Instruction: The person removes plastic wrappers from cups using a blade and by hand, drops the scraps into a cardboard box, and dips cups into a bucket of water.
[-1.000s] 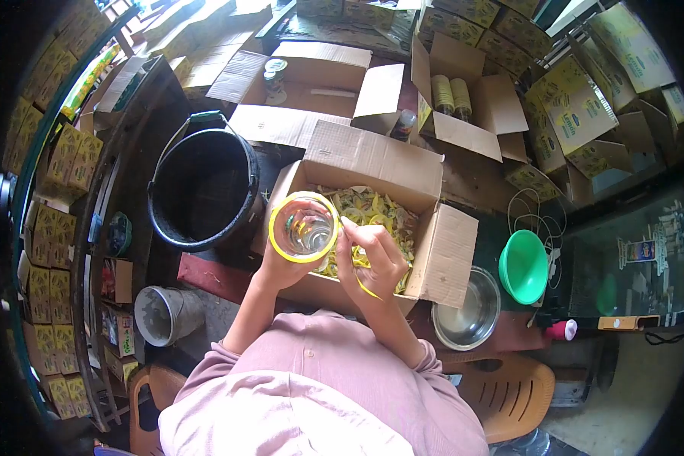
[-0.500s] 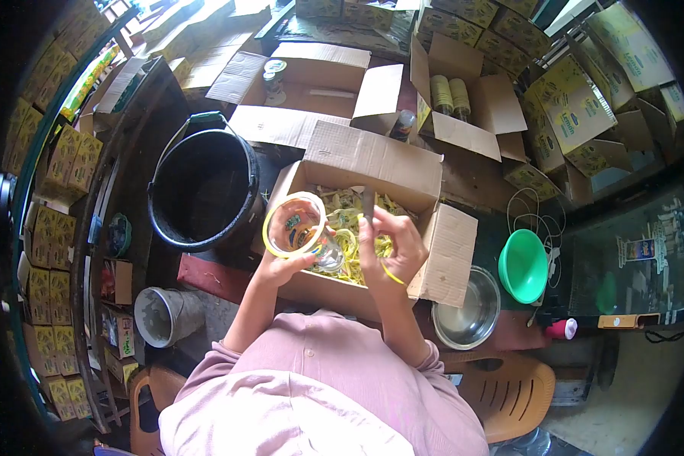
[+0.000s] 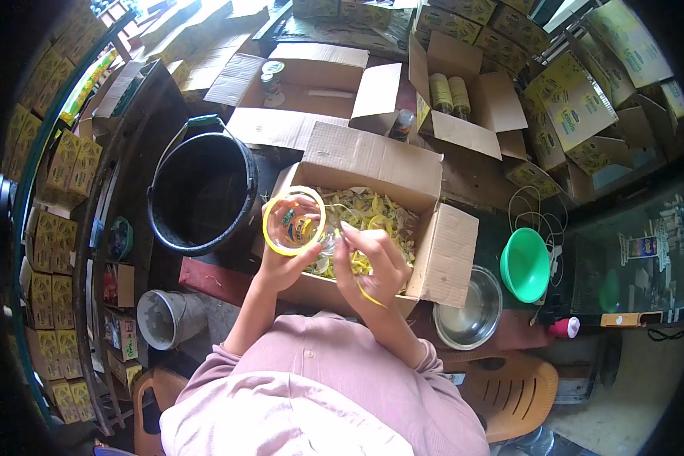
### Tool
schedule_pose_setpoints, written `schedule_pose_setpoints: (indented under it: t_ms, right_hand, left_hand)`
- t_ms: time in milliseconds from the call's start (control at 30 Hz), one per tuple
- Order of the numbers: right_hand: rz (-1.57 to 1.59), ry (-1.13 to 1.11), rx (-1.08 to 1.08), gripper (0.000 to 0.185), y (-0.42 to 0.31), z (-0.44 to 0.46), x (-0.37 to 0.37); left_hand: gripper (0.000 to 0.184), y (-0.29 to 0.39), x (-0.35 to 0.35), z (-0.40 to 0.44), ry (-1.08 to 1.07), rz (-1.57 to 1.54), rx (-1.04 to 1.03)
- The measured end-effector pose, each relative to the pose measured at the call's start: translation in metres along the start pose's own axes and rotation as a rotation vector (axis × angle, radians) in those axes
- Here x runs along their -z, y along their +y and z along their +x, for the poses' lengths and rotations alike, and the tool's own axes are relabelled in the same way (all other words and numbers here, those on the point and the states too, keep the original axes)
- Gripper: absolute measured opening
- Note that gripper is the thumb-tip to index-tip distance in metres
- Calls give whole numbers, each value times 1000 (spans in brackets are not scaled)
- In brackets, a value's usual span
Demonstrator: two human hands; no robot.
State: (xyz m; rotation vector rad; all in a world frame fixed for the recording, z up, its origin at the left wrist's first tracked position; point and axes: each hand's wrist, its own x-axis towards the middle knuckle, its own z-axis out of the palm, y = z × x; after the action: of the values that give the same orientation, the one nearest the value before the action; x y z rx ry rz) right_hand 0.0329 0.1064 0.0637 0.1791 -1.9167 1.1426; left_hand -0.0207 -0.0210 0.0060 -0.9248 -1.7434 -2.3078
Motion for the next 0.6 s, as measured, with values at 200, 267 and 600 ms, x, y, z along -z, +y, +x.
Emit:
schedule_pose_setpoints:
  t_ms: [200,267,600]
  right_hand:
    - [-19,-10,35,25,2,3,-7]
    - [-22,-14,32,25,3,3,-7]
    - [-80,-4,41,23,2,5,-8]
  left_hand:
    - [76,3,1,1,-62,91,-60]
    - [76,4,2,1,-64,107,-53]
    - [73,23,4,4,-129,430,-49]
